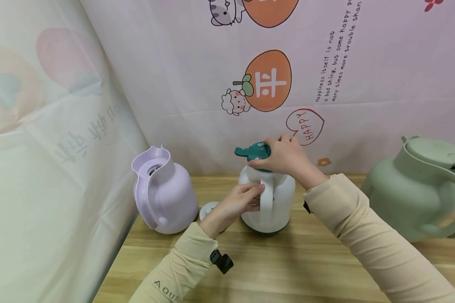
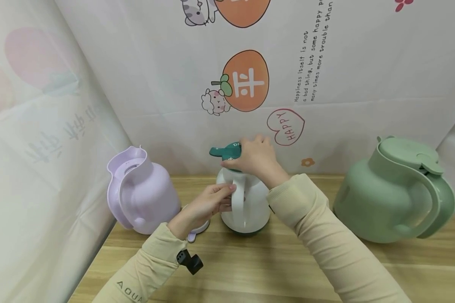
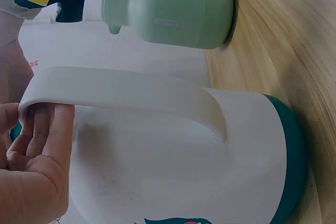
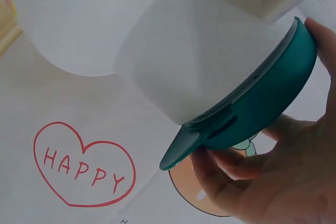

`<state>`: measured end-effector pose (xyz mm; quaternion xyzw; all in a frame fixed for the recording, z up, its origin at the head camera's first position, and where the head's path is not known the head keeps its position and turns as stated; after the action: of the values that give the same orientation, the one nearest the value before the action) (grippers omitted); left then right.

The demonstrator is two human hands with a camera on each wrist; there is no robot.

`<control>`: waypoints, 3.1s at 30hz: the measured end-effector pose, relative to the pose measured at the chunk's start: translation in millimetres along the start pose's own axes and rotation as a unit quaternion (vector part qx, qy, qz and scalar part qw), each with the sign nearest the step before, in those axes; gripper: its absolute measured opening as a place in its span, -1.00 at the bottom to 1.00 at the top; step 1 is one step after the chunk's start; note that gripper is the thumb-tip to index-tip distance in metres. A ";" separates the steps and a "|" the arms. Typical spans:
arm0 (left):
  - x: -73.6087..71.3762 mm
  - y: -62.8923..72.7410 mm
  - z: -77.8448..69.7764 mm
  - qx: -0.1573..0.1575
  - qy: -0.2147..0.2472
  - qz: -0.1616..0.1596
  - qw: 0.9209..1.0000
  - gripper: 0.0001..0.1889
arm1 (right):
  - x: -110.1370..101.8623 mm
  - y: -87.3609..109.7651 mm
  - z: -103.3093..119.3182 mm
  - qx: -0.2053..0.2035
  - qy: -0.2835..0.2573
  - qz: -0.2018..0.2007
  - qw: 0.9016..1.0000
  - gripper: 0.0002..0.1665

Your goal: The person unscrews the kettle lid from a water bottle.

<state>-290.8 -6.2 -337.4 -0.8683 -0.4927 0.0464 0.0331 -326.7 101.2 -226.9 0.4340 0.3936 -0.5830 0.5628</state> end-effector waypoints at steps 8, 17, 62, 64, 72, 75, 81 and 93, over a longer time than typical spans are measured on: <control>-0.4 -1.1 0.4 -0.003 -0.001 -0.001 1.000 -0.55 | 0.6 -11.2 -4.1 -0.065 -0.022 0.097 0.993 -0.09; 0.7 -3.0 1.7 -0.009 0.007 0.004 1.000 -0.56 | 0.0 -7.6 -1.0 -0.087 -0.051 0.167 0.981 -0.15; 0.5 -2.2 4.8 -0.015 0.026 -0.006 1.000 -0.56 | 6.6 -7.6 9.1 0.067 0.044 0.094 0.992 0.00; 0.2 -2.1 4.7 -0.015 0.024 -0.005 1.000 -0.56 | 6.7 -7.7 9.1 0.053 0.032 0.107 0.992 -0.02; 0.8 -3.1 4.5 -0.013 0.021 0.001 1.000 -0.55 | 7.6 -3.8 6.9 0.048 0.022 0.134 0.990 -0.01; 0.5 -2.8 4.2 -0.013 0.023 0.001 1.000 -0.55 | 8.7 -3.2 6.3 0.051 0.020 0.132 0.990 0.04; 0.4 -2.3 3.1 -0.011 0.029 0.002 1.000 -0.55 | 10.5 -4.1 5.7 0.054 -0.004 0.119 0.991 0.06; 1.0 -4.4 6.2 -0.014 0.025 0.000 1.000 -0.55 | 7.3 -11.3 2.3 -0.020 -0.012 0.117 0.993 -0.08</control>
<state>-294.7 -3.0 -343.2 -0.8697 -0.4921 0.0183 0.0336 -338.1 97.4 -233.4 0.4586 0.3454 -0.5104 0.6403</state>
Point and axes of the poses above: each hand's wrist, its own y-axis away from the middle knuckle, its own x-axis out of the palm, z = x × y, the point moved 7 cm from there along -y, towards the middle knuckle, and after that the axes turned 15 degrees about x, right-handed, at the moved point
